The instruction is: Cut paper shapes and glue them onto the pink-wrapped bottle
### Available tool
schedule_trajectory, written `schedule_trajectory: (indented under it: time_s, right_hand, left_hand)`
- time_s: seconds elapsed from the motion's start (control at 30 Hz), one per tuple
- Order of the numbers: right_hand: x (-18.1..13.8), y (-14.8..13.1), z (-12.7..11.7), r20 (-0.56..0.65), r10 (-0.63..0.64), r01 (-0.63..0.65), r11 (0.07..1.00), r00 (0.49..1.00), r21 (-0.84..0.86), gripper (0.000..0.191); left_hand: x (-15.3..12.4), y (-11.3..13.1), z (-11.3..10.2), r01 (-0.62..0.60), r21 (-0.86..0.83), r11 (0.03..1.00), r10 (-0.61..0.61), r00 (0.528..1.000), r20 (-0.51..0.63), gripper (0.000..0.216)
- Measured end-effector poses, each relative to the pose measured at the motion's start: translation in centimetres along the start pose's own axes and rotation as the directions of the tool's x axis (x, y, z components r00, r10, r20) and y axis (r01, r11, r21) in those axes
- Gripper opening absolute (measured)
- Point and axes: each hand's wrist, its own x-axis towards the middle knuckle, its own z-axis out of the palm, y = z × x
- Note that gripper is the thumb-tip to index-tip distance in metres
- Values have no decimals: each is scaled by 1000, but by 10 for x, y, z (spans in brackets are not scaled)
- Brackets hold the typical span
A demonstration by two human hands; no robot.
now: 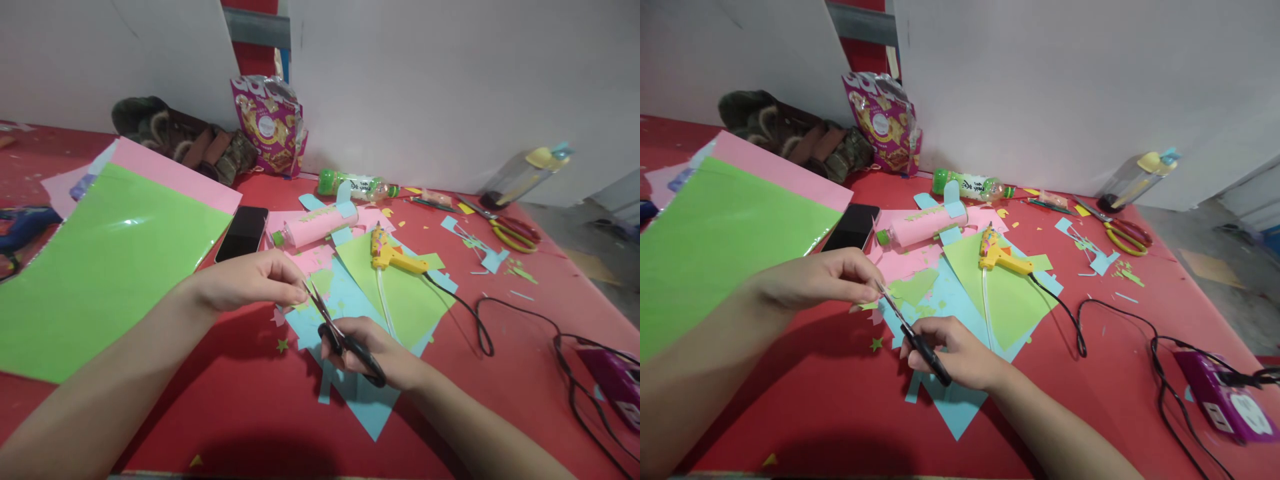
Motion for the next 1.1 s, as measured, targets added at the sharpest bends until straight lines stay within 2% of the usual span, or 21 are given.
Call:
schedule_trajectory:
  time_s: [0.23,0.67,1.1]
  right_hand:
    - [1,-1,0,22,36,-37,998,999,56,51]
    - [1,1,0,52,76,-84,984,996,158,47]
    - [1,1,1,48,86,-92,984,995,155,47]
  left_hand:
    - [0,-3,-2,-13,-31,999,14,999,44,21]
    - [0,-4,-3,26,-61,998,-23,999,48,21]
    - [0,-5,-3,28,-62,998,-24,998,59,21]
